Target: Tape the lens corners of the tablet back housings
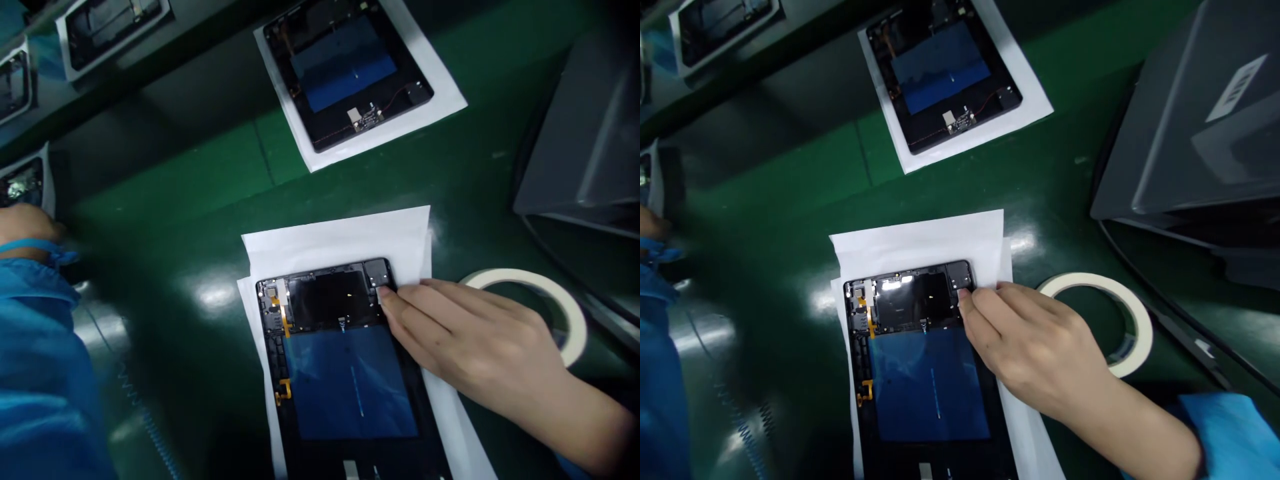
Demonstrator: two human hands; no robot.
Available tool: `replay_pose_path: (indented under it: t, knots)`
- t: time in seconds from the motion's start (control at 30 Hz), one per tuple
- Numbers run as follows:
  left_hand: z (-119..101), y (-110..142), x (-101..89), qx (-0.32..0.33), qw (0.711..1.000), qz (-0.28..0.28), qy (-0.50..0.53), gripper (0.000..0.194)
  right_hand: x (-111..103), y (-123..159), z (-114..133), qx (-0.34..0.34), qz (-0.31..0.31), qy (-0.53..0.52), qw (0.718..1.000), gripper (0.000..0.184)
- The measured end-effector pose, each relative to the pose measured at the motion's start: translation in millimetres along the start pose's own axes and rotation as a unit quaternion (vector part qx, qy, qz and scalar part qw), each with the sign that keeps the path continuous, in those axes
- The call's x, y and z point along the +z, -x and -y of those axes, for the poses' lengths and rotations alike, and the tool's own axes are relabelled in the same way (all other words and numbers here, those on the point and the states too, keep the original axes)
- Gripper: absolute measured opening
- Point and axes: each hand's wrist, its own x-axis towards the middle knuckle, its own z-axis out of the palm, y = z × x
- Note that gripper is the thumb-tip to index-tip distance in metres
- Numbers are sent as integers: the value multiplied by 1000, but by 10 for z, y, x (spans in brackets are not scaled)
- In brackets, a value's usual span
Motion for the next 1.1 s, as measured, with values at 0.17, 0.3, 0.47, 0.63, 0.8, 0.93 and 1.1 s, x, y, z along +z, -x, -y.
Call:
replay_pose_path:
  t: [0.17, 0.3, 0.47, 0.63, 0.8, 0.93, 1.1]
  knots:
    - [-195, 50, -135, -167, 980, 14, -103, 92, -43, 100, 64, -29, 40, 19, 999, 24]
    - [-628, 210, -345, -118, 989, 29, -83, 67, -53, 197, 88, -44, 51, 28, 997, 30]
    - [-1338, 643, -592, -31, 999, -22, -1, 56, -32, 228, 87, -47, 41, 32, 998, 32]
    - [-1888, 1086, -768, 35, 998, -49, 15, 47, 5, 268, 44, -44, 22, 17, 999, 27]
    - [-2199, 1577, -988, 99, 993, -66, 24, 39, -81, 265, 86, 42, -8, -96, 994, 27]
    - [-2442, 2165, -1110, 149, 982, -104, 58, 26, -191, -69, 417, 150, 90, -508, 844, 49]
    - [-2808, 3006, -894, 269, 945, -123, 141, 35, -59, -496, 800, 251, 186, -814, 489, 67]
